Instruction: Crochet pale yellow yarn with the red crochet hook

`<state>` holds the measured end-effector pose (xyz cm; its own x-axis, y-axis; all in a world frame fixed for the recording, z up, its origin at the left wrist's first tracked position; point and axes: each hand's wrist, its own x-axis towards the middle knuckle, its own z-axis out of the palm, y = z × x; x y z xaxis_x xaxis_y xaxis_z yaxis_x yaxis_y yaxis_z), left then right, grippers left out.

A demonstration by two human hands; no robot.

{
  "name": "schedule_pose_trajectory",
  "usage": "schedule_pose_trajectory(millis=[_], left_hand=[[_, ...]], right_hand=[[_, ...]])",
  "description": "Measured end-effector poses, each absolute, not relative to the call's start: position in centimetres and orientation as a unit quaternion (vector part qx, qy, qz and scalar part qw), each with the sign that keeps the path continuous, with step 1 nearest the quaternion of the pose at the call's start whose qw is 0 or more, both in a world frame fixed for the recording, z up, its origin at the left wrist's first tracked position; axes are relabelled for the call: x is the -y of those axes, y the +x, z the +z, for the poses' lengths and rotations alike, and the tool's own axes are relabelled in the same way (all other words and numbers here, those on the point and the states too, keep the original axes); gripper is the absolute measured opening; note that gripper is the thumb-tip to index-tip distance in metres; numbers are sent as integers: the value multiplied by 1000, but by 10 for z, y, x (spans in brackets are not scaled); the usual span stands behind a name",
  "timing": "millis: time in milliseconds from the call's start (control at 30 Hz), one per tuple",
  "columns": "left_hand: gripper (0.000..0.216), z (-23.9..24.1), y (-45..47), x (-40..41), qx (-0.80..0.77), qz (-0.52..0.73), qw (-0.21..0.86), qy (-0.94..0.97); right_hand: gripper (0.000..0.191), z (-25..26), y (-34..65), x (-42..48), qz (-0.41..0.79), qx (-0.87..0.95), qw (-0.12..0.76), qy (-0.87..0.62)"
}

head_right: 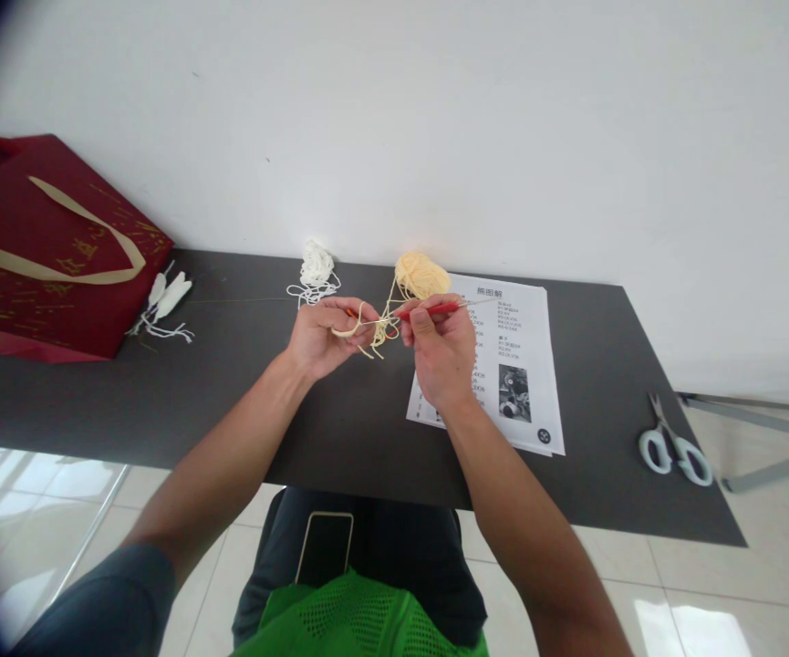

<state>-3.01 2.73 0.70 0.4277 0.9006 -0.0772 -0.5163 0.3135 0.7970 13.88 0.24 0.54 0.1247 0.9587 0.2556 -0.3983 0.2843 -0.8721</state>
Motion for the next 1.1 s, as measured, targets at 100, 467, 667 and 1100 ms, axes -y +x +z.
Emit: schedule_pose_trajectory(millis=[100, 467, 667, 1100], left_hand=[[21, 7, -30, -27, -268, 469, 756, 371], [25, -4, -24, -28, -308, 539, 603, 501], [18, -4, -16, -25, -355, 540, 519, 560], [51, 0, 0, -11, -420, 572, 502, 494]], right_hand=[[34, 4, 141, -3, 541, 397, 667, -324], [26, 11, 133, 0, 668, 213, 642, -310], [27, 10, 129, 1, 674, 176, 658, -284], [20, 3, 118, 3, 637, 207, 672, -317]])
